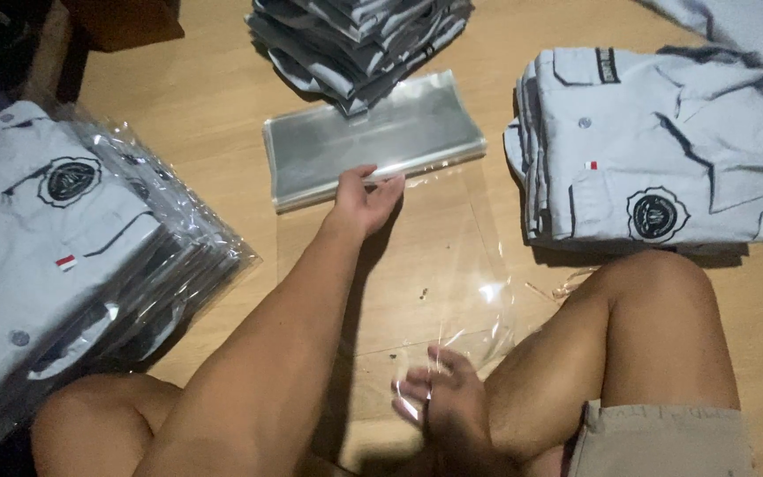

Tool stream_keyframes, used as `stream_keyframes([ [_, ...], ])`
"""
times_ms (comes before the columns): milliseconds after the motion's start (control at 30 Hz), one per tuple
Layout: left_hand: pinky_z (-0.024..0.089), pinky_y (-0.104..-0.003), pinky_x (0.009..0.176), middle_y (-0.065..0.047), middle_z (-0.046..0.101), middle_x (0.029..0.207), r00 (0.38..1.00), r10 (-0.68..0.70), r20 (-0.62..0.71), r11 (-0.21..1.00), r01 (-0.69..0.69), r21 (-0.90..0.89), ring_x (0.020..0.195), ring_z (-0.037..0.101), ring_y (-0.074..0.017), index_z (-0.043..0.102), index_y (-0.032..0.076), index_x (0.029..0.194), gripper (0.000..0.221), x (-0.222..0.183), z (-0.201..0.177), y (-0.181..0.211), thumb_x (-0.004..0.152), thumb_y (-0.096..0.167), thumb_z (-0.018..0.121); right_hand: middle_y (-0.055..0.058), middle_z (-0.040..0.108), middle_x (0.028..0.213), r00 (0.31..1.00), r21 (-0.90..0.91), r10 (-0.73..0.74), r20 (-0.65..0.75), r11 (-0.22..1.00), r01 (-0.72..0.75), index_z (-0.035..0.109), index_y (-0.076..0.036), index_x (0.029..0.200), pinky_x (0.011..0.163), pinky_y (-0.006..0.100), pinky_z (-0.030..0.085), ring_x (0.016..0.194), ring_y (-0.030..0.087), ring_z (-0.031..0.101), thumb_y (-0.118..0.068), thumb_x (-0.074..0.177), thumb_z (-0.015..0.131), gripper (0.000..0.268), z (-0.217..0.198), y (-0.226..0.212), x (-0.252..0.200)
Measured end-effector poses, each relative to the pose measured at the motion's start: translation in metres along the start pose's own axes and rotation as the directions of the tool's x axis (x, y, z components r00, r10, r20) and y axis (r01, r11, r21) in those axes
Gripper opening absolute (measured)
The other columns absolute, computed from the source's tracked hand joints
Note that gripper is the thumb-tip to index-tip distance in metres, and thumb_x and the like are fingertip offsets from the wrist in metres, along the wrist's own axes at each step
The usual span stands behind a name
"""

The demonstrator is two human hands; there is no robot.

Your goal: The person places folded shirts into individual plastic bags by hand and seals them before placing them into a stack.

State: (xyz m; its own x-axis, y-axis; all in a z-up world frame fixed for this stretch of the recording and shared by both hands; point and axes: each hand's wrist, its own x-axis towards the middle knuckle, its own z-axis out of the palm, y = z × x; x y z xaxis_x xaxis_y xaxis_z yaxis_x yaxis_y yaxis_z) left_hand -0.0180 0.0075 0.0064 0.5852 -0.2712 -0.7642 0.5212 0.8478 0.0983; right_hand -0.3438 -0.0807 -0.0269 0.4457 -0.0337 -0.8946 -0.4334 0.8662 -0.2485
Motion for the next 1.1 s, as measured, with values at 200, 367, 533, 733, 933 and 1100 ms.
stream_keyframes([
  [200,0.049,-0.035,0.098,-0.007,0.073,0.129,0.880,0.195,0.432,-0.464,-0.306,0.832,0.109,0.071,-0.0212,0.064,0.021,0.138,0.049,-0.050,-0.051,0.009,0.094,0.040,0.054,0.016,0.047,0.057,0.868,-0.423,-0.487,0.096,0.770,0.478,0.070,-0.002,0.089,0.029,0.038,0.039,0.040,0.026,0.045,-0.013,0.106,0.051,0.028,0.008,-0.018,-0.065],
  [367,0.026,-0.069,0.109,-0.009,0.023,0.166,0.903,0.049,0.428,-0.873,-0.170,0.458,0.147,0.034,-0.0361,0.025,0.028,0.160,0.082,-0.154,-0.104,-0.008,0.090,0.068,0.041,0.010,0.064,0.069,0.732,-0.750,-0.649,0.209,0.374,0.545,0.082,-0.012,0.082,0.053,0.032,0.044,0.060,0.020,0.061,-0.019,0.088,0.063,0.021,0.041,-0.108,-0.086],
  [533,0.021,-0.056,0.121,-0.022,0.029,0.163,0.924,0.226,0.309,-0.916,0.094,0.389,0.153,0.029,-0.0344,0.012,0.020,0.167,0.077,-0.248,-0.130,-0.021,0.104,0.041,0.051,0.017,0.074,0.099,0.670,-0.856,-0.591,0.448,-0.069,0.512,0.072,-0.023,0.129,0.082,0.051,0.056,0.100,0.034,0.072,-0.045,0.093,0.075,0.041,0.068,-0.179,-0.056],
  [733,0.041,-0.043,0.107,-0.015,0.071,0.117,0.823,0.430,0.370,-0.863,0.255,0.437,0.118,0.068,-0.0267,0.053,0.005,0.141,0.057,-0.247,-0.173,-0.023,0.104,0.048,0.053,0.030,0.050,0.144,0.397,-0.659,-0.535,0.746,-0.506,0.557,0.034,-0.010,0.154,0.110,0.081,0.028,0.145,0.054,0.034,-0.009,0.085,0.078,0.081,0.133,-0.186,-0.114],
  [933,0.061,-0.046,0.075,-0.020,0.075,0.085,0.650,0.638,0.413,-0.580,0.053,0.813,0.089,0.079,-0.0350,0.071,-0.002,0.106,0.036,-0.258,-0.146,-0.043,0.103,0.032,0.060,0.021,0.061,0.117,0.294,-0.540,-0.454,0.841,-0.670,0.509,0.058,-0.006,0.133,0.100,0.058,0.049,0.118,0.043,0.062,-0.017,0.101,0.057,0.034,0.114,-0.115,-0.158],
  [1100,0.060,-0.047,0.061,-0.026,0.073,0.073,0.415,0.731,0.541,-0.508,-0.199,0.838,0.072,0.078,-0.0386,0.068,-0.004,0.091,0.039,-0.271,-0.115,-0.065,0.108,0.028,0.052,0.037,0.071,0.118,0.813,-0.956,-0.512,0.278,-0.227,0.184,0.075,0.007,0.116,0.098,0.064,0.049,0.123,0.051,0.064,-0.082,0.093,0.036,0.100,0.067,-0.102,-0.082],
])
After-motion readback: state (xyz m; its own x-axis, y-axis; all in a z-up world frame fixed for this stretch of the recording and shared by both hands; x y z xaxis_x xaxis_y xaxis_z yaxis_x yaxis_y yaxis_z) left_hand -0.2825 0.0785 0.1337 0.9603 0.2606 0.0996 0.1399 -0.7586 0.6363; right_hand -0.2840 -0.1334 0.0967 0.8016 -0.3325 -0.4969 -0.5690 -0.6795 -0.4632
